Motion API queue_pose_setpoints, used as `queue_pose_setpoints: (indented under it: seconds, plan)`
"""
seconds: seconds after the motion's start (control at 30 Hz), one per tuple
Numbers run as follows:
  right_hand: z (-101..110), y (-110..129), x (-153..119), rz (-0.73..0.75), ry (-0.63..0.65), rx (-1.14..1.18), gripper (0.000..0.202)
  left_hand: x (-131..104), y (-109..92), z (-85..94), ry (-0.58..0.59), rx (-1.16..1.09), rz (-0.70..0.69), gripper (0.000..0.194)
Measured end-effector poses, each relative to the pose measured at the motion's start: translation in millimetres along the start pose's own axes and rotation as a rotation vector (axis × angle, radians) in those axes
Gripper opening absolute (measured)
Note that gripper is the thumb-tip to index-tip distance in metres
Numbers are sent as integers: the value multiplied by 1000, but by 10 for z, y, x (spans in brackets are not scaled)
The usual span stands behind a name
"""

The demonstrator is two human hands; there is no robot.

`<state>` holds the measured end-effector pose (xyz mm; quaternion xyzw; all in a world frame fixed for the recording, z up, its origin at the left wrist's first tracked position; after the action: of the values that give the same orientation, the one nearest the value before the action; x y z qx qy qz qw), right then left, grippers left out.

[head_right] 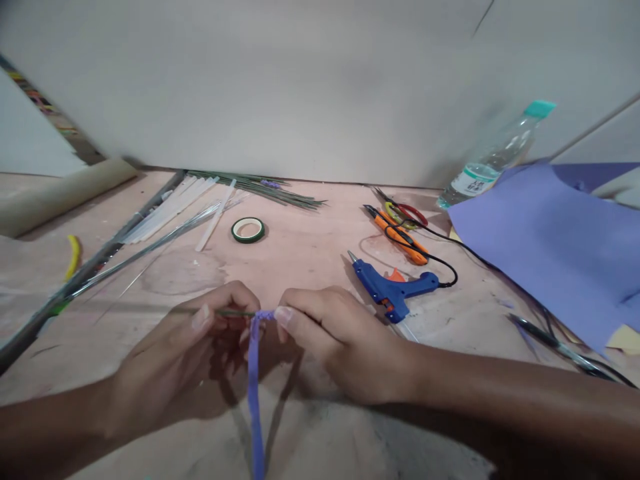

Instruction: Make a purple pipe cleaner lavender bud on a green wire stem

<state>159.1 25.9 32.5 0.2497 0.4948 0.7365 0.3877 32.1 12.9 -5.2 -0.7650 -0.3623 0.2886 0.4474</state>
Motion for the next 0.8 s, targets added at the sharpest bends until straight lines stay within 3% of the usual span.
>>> queue_pose_setpoints:
  seconds: [0.2, 0.3, 0.43, 0.8]
  plan:
    - [24, -239, -26, -77, -144, 211, 42, 21, 79, 5, 38, 142, 68, 25]
    - [6, -317, -48, -134, -180, 258, 42, 30, 139, -6, 22, 58, 106, 20]
    - [70, -300, -47, -97, -269, 180, 40, 49, 183, 1, -13, -12, 123, 21]
    - [110, -273, -46, 7, -334, 21, 36, 42, 172, 55, -57, 33, 135, 25]
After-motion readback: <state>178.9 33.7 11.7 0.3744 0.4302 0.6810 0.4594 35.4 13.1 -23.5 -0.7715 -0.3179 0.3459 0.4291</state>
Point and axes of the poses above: each hand's wrist, its own x-axis towards the middle knuckle, its own z-axis out of the back of the hand, y = z × x, the point moved 9 cm from there along x, towards the middle knuckle, and after that the axes turned 3 degrees about -y, right-handed, at the moved point
